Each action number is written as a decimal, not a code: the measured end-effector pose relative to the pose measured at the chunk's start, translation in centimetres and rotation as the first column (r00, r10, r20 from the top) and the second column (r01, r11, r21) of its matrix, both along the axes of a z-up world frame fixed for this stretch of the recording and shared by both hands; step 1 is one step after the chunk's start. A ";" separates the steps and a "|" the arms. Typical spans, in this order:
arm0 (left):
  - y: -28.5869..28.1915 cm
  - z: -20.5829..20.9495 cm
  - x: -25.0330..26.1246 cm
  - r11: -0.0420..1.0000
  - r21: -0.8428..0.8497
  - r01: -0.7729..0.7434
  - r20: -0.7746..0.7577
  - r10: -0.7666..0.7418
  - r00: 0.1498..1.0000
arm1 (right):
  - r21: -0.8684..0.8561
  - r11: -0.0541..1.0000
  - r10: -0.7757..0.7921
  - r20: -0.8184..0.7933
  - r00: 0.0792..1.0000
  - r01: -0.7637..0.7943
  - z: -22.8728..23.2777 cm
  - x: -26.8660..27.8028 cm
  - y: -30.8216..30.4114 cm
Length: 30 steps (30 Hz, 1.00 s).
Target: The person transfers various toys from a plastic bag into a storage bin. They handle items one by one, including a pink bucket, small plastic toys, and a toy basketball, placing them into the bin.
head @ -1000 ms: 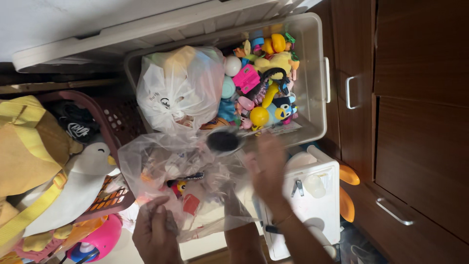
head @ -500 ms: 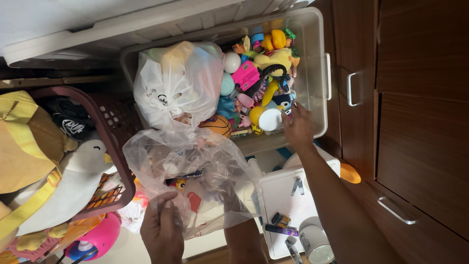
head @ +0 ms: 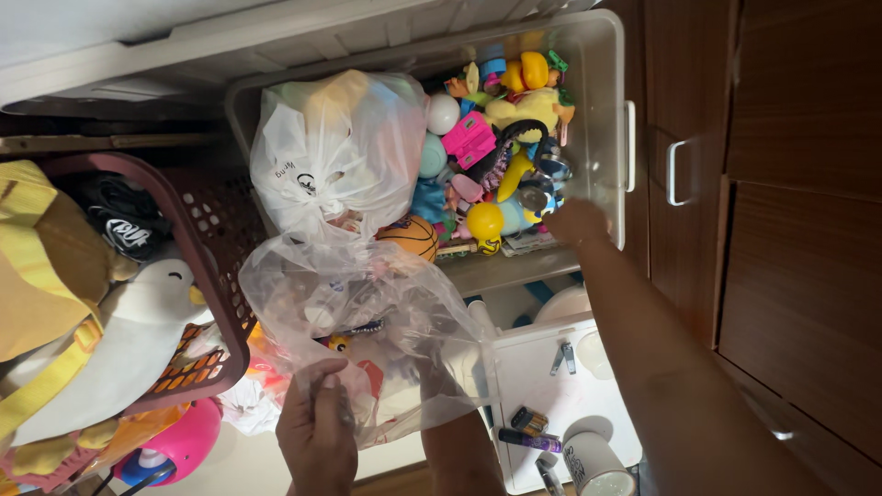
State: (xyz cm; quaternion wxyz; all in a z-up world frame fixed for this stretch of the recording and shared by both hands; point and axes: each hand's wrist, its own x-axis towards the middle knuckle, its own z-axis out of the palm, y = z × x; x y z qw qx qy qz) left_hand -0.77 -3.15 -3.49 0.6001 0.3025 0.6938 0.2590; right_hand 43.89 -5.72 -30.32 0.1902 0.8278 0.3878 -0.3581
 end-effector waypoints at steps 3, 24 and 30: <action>-0.3 -0.8 -0.1 0.999 -0.036 -0.035 0.023 0.035 0.999 | 0.076 0.994 0.072 0.102 0.992 -0.080 0.9 -1.5 4.2; -2.4 -5.0 -1.4 0.996 0.049 -0.078 -0.111 0.083 0.990 | 0.189 0.783 0.550 0.232 0.802 -0.592 -3.8 -11.6 14.3; -3.5 -6.0 -2.0 0.990 0.123 -0.073 -0.097 0.085 0.992 | 0.773 0.601 0.386 -0.056 0.921 -0.205 -9.9 -14.9 15.5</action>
